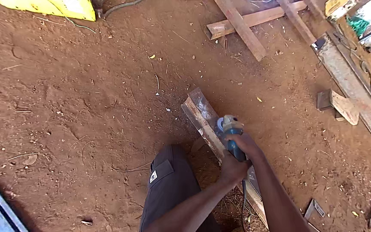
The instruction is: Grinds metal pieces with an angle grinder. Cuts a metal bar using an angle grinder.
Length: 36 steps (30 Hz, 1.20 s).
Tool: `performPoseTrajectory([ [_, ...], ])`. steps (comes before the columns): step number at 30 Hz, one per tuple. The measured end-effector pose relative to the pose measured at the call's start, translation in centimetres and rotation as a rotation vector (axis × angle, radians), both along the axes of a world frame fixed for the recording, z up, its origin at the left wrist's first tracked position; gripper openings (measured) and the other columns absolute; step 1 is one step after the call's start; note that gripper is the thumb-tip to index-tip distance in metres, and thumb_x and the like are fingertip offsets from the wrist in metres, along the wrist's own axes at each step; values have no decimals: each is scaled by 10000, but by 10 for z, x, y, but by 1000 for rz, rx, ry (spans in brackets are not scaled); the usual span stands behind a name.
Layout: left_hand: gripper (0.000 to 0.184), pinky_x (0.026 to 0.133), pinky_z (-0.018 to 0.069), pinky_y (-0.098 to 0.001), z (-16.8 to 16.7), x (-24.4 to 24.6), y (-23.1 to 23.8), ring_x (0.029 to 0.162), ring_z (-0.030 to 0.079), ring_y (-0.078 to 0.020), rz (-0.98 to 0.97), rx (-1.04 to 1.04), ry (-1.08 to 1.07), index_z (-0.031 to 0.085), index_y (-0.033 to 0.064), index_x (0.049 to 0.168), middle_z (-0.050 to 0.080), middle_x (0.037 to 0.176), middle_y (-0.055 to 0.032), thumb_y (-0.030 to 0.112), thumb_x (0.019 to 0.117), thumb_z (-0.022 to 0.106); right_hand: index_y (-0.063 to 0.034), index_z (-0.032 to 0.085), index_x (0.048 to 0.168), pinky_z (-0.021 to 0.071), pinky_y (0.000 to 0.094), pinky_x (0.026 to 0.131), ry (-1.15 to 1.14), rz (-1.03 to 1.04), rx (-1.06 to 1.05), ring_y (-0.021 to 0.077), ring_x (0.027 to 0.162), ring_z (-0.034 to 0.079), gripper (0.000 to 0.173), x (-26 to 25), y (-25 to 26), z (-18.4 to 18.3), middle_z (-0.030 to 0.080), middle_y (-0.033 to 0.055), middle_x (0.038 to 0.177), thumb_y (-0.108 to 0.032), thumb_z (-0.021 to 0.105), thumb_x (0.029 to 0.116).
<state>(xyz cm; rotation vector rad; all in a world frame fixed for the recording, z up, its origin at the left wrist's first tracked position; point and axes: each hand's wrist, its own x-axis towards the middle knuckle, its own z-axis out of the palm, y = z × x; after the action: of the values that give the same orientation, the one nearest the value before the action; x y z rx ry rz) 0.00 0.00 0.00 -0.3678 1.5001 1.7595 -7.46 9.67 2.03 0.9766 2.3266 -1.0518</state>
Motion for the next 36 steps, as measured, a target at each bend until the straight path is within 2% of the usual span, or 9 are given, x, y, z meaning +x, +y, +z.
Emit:
performPoseTrajectory([
  [3, 774, 689, 580, -539, -7, -12, -3, 836, 687, -316, -7, -70, 36, 401, 75, 1376, 663, 967, -173, 344, 807, 853, 1, 675, 1100, 572, 565, 797, 22, -34, -33, 317, 903, 700, 517, -16, -6, -6, 712, 181, 972, -393, 799, 790],
  [7, 798, 744, 611, -481, -1, 9, 0, 871, 704, -251, -18, 2, -17, 402, 76, 1379, 675, 1003, -137, 297, 778, 879, -6, 683, 1065, 582, 559, 755, -35, -45, 24, 314, 854, 708, 499, 9, -7, 8, 716, 169, 924, -402, 806, 788],
  [11, 790, 778, 612, -456, 5, 13, 1, 893, 710, -229, -86, 39, -38, 420, 72, 1366, 686, 1008, -124, 294, 770, 888, -10, 675, 1117, 577, 561, 783, -45, -95, 2, 316, 887, 705, 506, 23, 4, 13, 717, 174, 962, -379, 805, 796],
  [18, 788, 683, 594, -509, -10, -17, -15, 840, 693, -289, 19, -25, 32, 391, 98, 1384, 665, 995, -161, 297, 791, 871, -8, 671, 1101, 581, 553, 775, 32, -53, -84, 308, 880, 707, 521, -21, -15, -8, 714, 172, 954, -385, 803, 766],
  [23, 810, 760, 622, -448, -3, 16, 0, 873, 713, -234, -33, 97, -22, 402, 58, 1374, 680, 1011, -138, 255, 759, 891, -13, 676, 1123, 586, 560, 790, -33, -75, 7, 315, 885, 710, 512, 20, -1, 10, 719, 173, 957, -379, 811, 791],
  [27, 771, 790, 615, -445, 1, 27, 12, 898, 711, -234, -76, 114, -56, 430, 36, 1358, 681, 1028, -144, 266, 774, 880, 15, 688, 1045, 568, 577, 793, -105, -81, 87, 331, 884, 701, 504, 32, 12, 17, 714, 185, 940, -403, 821, 797],
  [31, 750, 740, 604, -492, -17, 15, 13, 850, 700, -263, 39, -26, 45, 441, 53, 1351, 679, 967, -147, 271, 775, 869, -7, 695, 1053, 580, 579, 790, -17, -23, 14, 319, 878, 711, 499, 13, 4, -1, 722, 168, 932, -404, 819, 777],
  [34, 745, 722, 610, -456, -26, 16, 13, 818, 700, -229, 193, 11, 58, 449, 71, 1369, 685, 950, -126, 225, 771, 866, -34, 698, 1028, 580, 601, 752, -9, 61, 46, 328, 842, 716, 497, 4, -10, -8, 722, 158, 895, -435, 813, 756],
  [36, 751, 727, 605, -431, -27, 25, 15, 813, 695, -212, 192, 44, 27, 433, 74, 1374, 678, 946, -119, 194, 768, 861, -31, 696, 1050, 576, 608, 756, -16, 48, 53, 332, 841, 713, 489, 13, -11, -6, 721, 163, 900, -413, 823, 771],
])
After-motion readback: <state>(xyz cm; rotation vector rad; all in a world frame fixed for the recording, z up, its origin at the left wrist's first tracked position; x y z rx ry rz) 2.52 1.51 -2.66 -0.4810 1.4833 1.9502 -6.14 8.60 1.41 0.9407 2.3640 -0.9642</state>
